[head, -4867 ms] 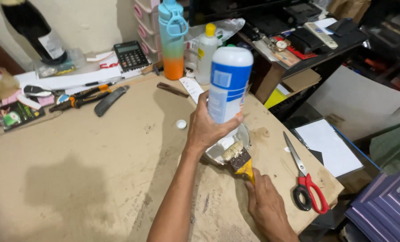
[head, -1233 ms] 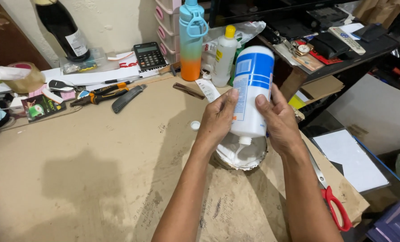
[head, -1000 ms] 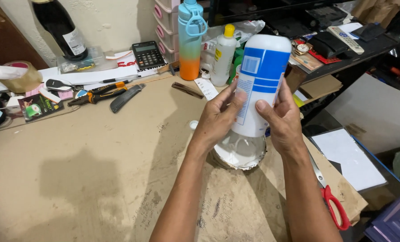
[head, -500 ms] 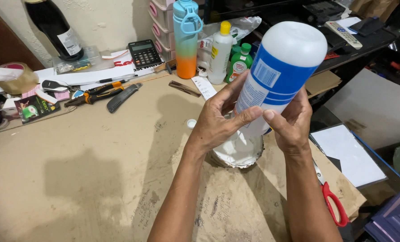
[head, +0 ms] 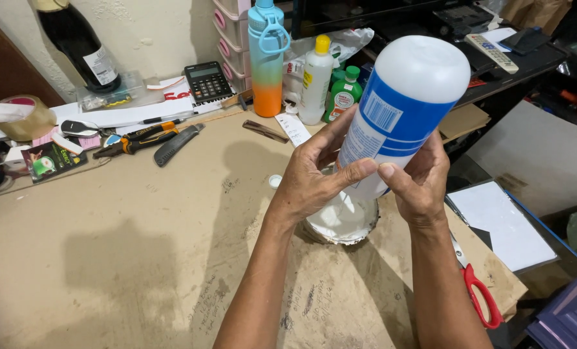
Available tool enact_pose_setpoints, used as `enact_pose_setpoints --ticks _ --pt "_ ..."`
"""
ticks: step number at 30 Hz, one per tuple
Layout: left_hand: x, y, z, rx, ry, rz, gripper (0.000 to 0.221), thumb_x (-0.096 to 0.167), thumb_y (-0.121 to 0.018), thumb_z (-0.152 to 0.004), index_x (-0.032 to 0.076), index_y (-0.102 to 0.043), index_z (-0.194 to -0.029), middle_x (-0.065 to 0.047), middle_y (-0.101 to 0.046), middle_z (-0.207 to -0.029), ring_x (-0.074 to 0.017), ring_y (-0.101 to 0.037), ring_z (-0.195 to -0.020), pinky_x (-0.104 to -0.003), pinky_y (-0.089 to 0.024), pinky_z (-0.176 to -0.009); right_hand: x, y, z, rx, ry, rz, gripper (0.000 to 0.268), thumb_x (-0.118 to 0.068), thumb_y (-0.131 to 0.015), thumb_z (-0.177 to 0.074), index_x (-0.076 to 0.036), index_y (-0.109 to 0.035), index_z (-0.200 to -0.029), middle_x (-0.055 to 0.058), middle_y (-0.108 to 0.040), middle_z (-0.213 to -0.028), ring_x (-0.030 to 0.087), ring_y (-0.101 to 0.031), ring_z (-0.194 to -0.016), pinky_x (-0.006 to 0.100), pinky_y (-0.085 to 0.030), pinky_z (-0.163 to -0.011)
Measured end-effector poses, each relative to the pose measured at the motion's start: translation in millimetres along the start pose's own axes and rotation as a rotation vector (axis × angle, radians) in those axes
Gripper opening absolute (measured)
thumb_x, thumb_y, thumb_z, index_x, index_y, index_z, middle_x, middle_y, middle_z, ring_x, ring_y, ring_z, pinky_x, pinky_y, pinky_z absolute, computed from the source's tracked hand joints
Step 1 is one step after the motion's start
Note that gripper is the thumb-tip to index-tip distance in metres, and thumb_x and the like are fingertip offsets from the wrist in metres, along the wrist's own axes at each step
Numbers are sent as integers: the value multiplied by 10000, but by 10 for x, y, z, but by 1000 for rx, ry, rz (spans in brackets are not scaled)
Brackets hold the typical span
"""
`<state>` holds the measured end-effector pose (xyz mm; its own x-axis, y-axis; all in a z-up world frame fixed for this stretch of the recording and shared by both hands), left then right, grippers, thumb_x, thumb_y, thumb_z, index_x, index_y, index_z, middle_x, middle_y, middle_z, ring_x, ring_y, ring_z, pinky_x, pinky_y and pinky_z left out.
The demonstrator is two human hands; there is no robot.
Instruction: The person prepares glue for a task by pouring it from a large commercial bottle into a smaller metal bowl on a workbench.
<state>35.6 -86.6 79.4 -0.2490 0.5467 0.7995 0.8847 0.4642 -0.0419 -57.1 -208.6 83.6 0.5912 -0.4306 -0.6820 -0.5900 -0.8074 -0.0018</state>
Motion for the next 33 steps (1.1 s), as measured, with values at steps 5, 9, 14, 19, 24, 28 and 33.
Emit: enact_pose_setpoints --ticks 5,9,14,19,24,28,33 --pt "-2 1 -1 0 -2 -6 824 340 -819 -893 149 -404 -1579 -167 -578 -1456 -360 -562 -1353 -621 -410 -1176 -5 8 4 1 5 -4 857 -283 -746 -710 -99 -432 -1485 186 -598 -1356 344 -578 -1300 550 -480 -1155" --pt "4 1 -3 2 -6 5 831 334 -829 -884 142 -410 -1575 -171 -580 -1453 -363 -560 -1354 -621 -412 -1172 -27 -2 7 -6 8 3 859 -294 -739 -699 -96 -434 -1477 191 -601 -1339 354 -586 -1282 562 -477 -1148" --pt "-2 18 8 12 -9 4 838 317 -845 -867 140 -422 -1568 -172 -597 -1435 -369 -566 -1346 -629 -413 -1167 -27 4 16 -14 10 5 850 -303 -735 -696 -98 -438 -1466 193 -605 -1315 368 -597 -1267 571 -476 -1145" --pt "-53 30 17 17 3 2 832 318 -862 -847 135 -455 -1550 -162 -622 -1407 -362 -581 -1332 -617 -422 -1154 -24 24 21 -12 8 17 854 -293 -726 -680 -83 -444 -1458 199 -611 -1301 366 -602 -1256 581 -480 -1136" --pt "-27 35 11 20 -1 3 834 297 -864 -840 104 -456 -1541 -193 -621 -1396 -392 -568 -1337 -630 -419 -1146 -4 21 31 2 8 0 827 -264 -740 -685 -74 -466 -1442 179 -632 -1266 317 -618 -1228 532 -514 -1106" --pt "-33 46 7 23 5 -3 839 297 -873 -830 109 -464 -1538 -178 -626 -1397 -372 -573 -1337 -614 -427 -1141 -13 12 33 13 18 -23 811 -251 -751 -691 -70 -479 -1433 170 -647 -1256 301 -625 -1229 516 -526 -1099" --pt "-5 46 12 27 8 -3 846 294 -873 -822 87 -461 -1531 -203 -627 -1378 -389 -582 -1312 -627 -430 -1129 -42 -5 22 11 23 -18 806 -254 -755 -697 -56 -481 -1428 190 -644 -1258 302 -620 -1220 513 -527 -1086"
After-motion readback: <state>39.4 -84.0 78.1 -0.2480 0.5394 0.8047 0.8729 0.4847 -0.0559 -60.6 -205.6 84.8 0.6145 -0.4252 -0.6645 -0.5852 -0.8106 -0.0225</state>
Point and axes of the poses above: each hand's wrist, its own z-axis away from the middle knuckle, its own y-axis out of the back of the hand, x = y × z, the point moved 9 cm from there along -z, towards the middle knuckle
